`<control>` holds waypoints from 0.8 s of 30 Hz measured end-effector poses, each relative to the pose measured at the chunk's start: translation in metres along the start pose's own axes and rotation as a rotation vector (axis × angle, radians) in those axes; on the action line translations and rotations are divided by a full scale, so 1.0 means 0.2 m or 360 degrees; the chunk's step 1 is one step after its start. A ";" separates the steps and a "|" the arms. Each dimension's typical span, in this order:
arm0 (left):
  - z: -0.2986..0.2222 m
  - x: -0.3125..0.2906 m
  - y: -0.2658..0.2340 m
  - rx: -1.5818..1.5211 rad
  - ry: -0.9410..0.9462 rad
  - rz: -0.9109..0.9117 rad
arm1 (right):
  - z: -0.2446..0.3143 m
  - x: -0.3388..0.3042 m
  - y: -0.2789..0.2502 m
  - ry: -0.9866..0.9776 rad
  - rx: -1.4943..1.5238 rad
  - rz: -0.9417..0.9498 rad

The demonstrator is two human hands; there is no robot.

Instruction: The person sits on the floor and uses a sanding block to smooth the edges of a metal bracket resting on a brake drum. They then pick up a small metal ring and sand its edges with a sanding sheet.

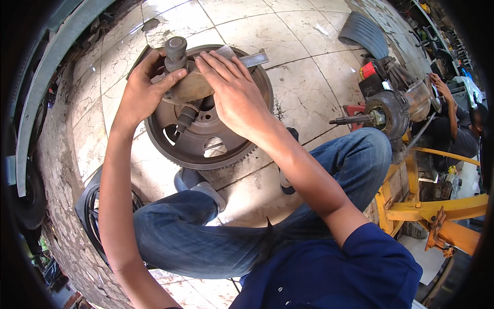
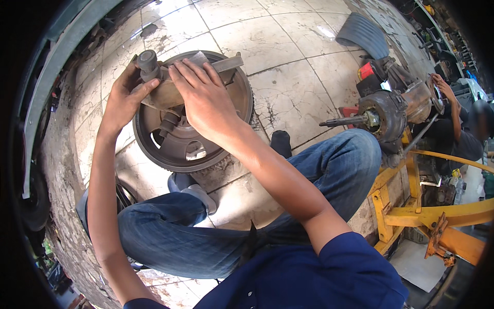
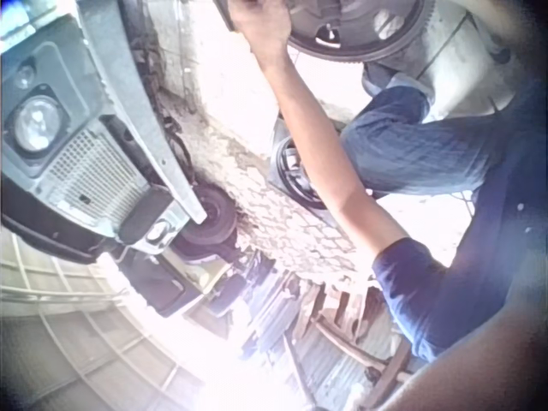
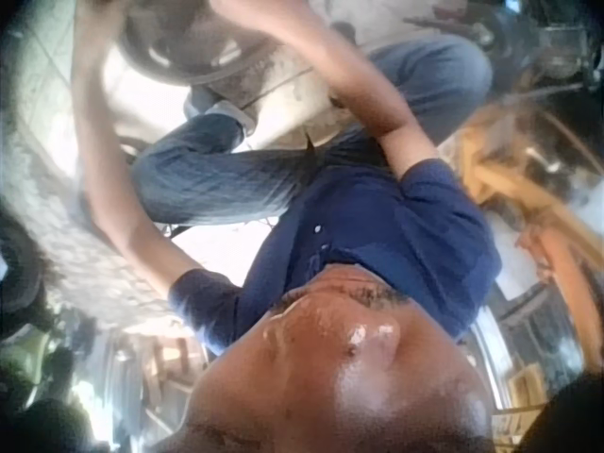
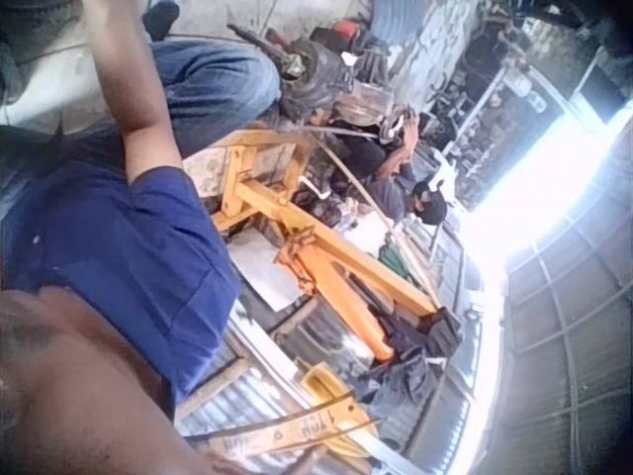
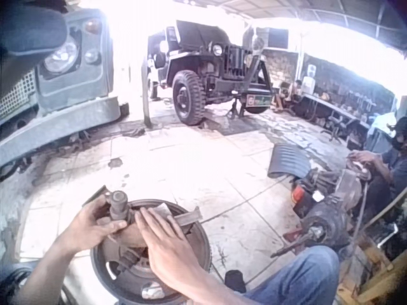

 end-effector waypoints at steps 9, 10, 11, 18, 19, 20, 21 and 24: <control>-0.12 0.03 -0.04 0.0040 0.0207 -0.0150 | -0.03 0.01 0.01 0.0007 -0.0019 0.0015; -0.13 0.03 -0.04 0.0012 0.0227 -0.0162 | -0.03 0.01 0.01 0.0001 -0.0022 0.0019; -0.12 0.03 -0.03 -0.0038 0.0191 -0.0147 | -0.03 0.01 0.01 -0.0004 -0.0027 0.0024; -0.10 0.03 0.00 -0.0166 0.0167 -0.0134 | -0.07 0.01 -0.06 0.0169 0.0405 -0.0132; -0.10 0.02 -0.01 -0.0148 0.0149 -0.0148 | -0.10 0.02 -0.09 0.0266 0.0653 -0.0262; -0.10 0.02 0.00 -0.0089 0.0160 -0.0116 | -0.12 0.02 -0.12 0.0364 0.0902 -0.0390; -0.11 0.02 -0.01 -0.0029 0.0171 -0.0085 | -0.12 0.04 -0.12 0.0426 0.1015 -0.0394; -0.09 0.00 -0.01 0.0026 0.0199 -0.0130 | -0.06 0.08 -0.10 0.0433 0.1329 -0.0408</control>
Point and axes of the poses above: each hand's wrist, its own x-axis towards the middle knuckle, its own y-axis out of the palm, z = x × y, the point moved 10 cm from there along x, towards the middle knuckle, and after that the axes turned 12 degrees about x, right-handed, at the moved point
